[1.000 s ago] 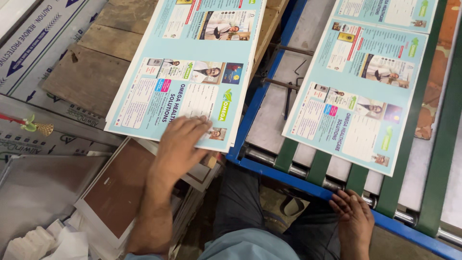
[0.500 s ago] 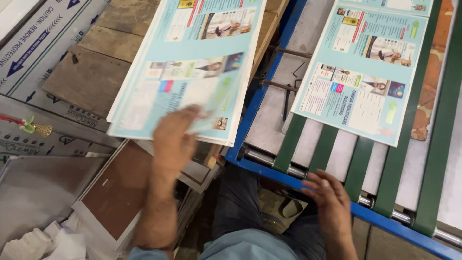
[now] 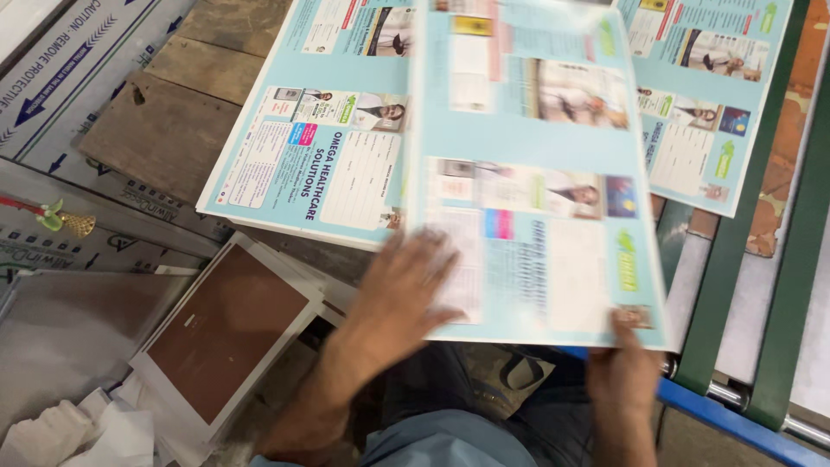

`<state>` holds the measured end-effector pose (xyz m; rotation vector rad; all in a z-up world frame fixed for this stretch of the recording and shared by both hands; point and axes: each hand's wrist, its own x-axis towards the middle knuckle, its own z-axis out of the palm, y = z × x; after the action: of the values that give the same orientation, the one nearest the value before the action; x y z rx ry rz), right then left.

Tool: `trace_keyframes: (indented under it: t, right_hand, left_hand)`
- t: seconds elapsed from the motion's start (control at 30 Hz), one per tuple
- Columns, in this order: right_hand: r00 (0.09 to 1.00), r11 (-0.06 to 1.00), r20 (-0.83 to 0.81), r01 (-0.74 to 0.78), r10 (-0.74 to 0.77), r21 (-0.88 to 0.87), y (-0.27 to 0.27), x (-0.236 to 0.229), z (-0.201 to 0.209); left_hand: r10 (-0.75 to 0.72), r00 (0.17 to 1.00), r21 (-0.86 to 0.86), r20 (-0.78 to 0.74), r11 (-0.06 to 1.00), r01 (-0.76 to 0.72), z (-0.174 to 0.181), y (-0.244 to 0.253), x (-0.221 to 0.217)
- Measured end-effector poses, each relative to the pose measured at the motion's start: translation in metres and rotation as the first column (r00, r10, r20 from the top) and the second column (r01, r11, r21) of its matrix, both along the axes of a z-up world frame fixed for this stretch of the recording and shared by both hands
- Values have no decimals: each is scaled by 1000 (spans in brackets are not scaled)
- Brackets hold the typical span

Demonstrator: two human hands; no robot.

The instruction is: The person sits on the floor and sorts printed brochures from a stack on a wooden surface onto a blue conveyor belt. They pick up individual sheets and place them onto the moving belt, repeating the action throughout the video.

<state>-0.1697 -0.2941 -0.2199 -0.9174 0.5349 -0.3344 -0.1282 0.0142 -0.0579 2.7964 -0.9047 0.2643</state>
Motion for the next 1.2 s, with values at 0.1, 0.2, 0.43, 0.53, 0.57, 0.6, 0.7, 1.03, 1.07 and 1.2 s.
trace_keyframes:
  t: [0.1,0.2,0.43,0.53,0.57,0.6,0.7,1.03,1.07,1.2]
  right_hand:
    - [988,990,65,139,-140,9,-48,-11,-28]
    - [953,975,217,221,-211,-22,-81,-18,-51]
    - [947,933,51,322,-318,-161,-106,-25,-73]
    - [955,935,40,297,-295,-193,-95,-43,-79]
    - [954,933,3,292,-298,-210,-88,-50,-83]
    - [957,937,11,286,-290,-202,-83,-58,-84]
    - [958,943,-16,279,-286,-180,-65,-87,-91]
    - [962,942,56,272,-267,-198,-56,-67,-98]
    - [964,945,60,266,-259,-190,-61,-53,-98]
    - [962,907,106,273,-252,-321,-79,6,-98]
  left_hand:
    - [141,987,-28,70,990,-139,2,34,27]
    - [174,978,-52,113,984,-169,-2,57,38]
    - [153,955,-65,256,988,-141,-13,59,44]
    - [170,949,-129,264,982,-140,-14,58,46]
    - [172,949,-134,263,981,-141,-13,59,46]
    - [171,949,-143,265,980,-137,-11,59,45]
    - [180,944,-163,277,977,-139,-10,58,47]
    - [206,931,-168,302,973,-161,-8,60,51]
    - [209,930,-172,301,972,-162,-8,60,51]
    - [222,929,-184,295,968,-173,-11,60,52]
